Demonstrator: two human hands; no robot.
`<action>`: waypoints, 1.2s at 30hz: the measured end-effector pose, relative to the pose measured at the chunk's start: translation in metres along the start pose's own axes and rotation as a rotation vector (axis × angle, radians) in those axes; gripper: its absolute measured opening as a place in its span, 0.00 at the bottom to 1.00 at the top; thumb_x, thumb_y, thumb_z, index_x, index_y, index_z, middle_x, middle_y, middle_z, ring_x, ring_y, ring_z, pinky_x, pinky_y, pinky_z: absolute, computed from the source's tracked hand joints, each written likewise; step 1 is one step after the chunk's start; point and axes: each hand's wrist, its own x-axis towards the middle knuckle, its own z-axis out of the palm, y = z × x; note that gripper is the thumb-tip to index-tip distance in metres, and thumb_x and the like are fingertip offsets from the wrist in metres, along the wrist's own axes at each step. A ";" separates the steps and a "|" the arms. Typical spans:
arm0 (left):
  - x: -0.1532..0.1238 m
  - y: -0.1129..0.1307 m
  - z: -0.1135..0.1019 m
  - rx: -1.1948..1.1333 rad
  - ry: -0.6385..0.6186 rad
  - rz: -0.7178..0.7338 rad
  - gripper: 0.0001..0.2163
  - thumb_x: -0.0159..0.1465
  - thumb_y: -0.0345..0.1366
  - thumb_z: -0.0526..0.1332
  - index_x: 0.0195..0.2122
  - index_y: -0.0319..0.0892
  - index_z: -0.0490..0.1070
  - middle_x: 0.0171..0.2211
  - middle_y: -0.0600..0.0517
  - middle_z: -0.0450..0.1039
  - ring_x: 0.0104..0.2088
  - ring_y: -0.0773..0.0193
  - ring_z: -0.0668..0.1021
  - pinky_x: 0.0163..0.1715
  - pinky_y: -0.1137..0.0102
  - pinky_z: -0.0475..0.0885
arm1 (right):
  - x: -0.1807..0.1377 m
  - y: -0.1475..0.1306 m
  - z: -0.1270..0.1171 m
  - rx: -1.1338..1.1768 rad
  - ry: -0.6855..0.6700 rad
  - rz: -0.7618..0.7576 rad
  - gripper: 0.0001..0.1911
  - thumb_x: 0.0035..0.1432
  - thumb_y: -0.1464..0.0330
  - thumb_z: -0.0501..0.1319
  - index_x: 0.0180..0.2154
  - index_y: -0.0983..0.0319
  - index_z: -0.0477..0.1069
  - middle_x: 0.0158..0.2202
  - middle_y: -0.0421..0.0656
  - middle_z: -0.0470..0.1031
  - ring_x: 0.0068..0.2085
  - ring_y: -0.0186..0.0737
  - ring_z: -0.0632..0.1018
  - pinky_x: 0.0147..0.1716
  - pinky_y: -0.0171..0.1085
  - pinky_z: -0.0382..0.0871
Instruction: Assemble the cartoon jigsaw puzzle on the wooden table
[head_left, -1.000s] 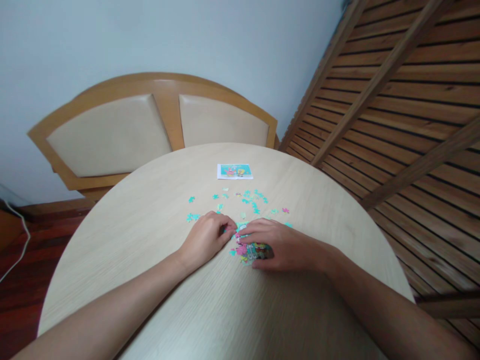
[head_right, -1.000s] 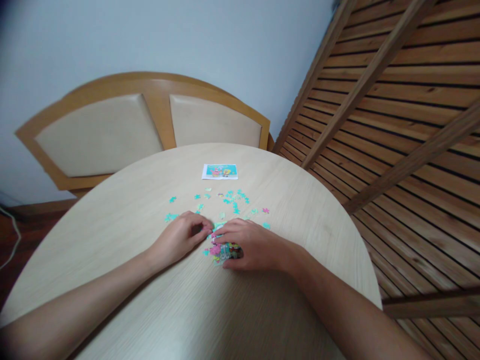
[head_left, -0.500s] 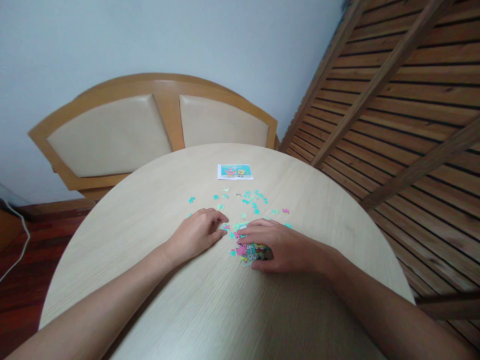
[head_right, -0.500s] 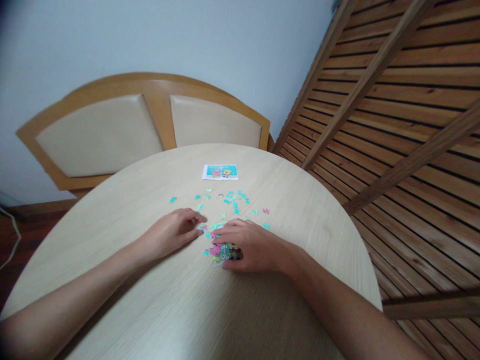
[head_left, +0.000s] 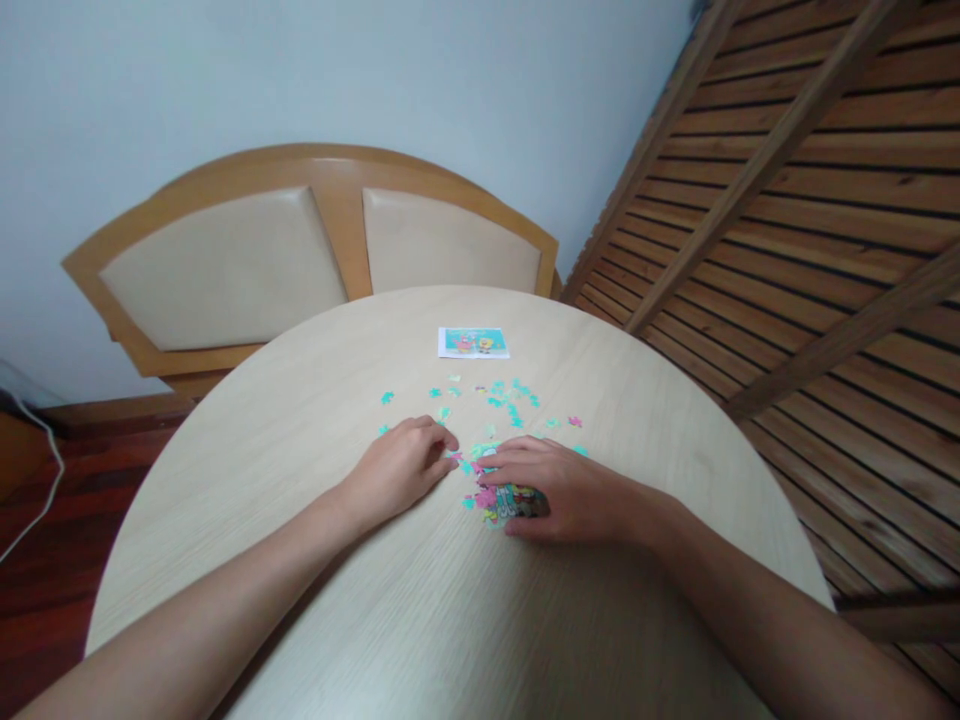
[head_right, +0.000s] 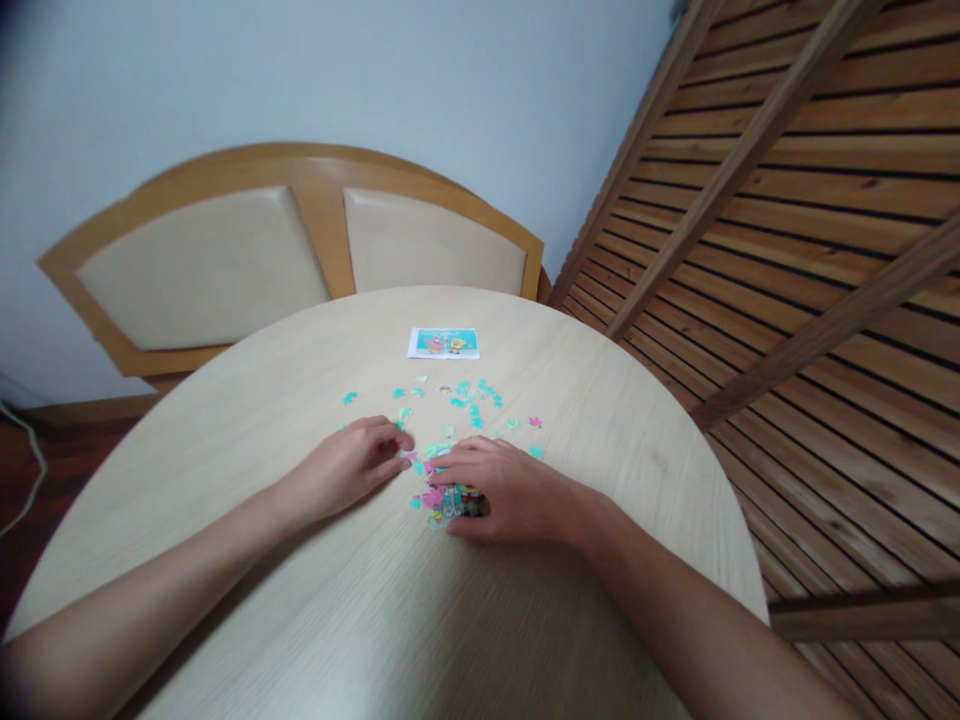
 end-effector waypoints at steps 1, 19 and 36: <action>-0.001 -0.001 -0.001 -0.008 -0.012 -0.013 0.05 0.66 0.35 0.62 0.41 0.43 0.76 0.38 0.48 0.75 0.39 0.57 0.76 0.39 0.66 0.70 | 0.000 0.000 0.000 -0.002 -0.003 0.001 0.25 0.59 0.63 0.68 0.58 0.60 0.74 0.61 0.46 0.74 0.61 0.51 0.71 0.62 0.51 0.63; -0.003 0.008 -0.007 -0.106 -0.124 0.199 0.02 0.66 0.32 0.63 0.36 0.43 0.75 0.33 0.53 0.76 0.34 0.62 0.76 0.35 0.70 0.68 | 0.000 0.001 0.001 -0.016 0.010 0.023 0.26 0.58 0.61 0.69 0.57 0.59 0.75 0.61 0.51 0.73 0.61 0.54 0.72 0.61 0.54 0.63; -0.003 0.015 -0.004 -0.089 -0.102 0.184 0.05 0.68 0.35 0.63 0.40 0.44 0.78 0.36 0.51 0.79 0.35 0.62 0.78 0.35 0.69 0.70 | 0.000 0.002 0.002 0.001 0.026 0.012 0.26 0.57 0.62 0.70 0.57 0.58 0.74 0.59 0.49 0.75 0.60 0.51 0.73 0.61 0.52 0.63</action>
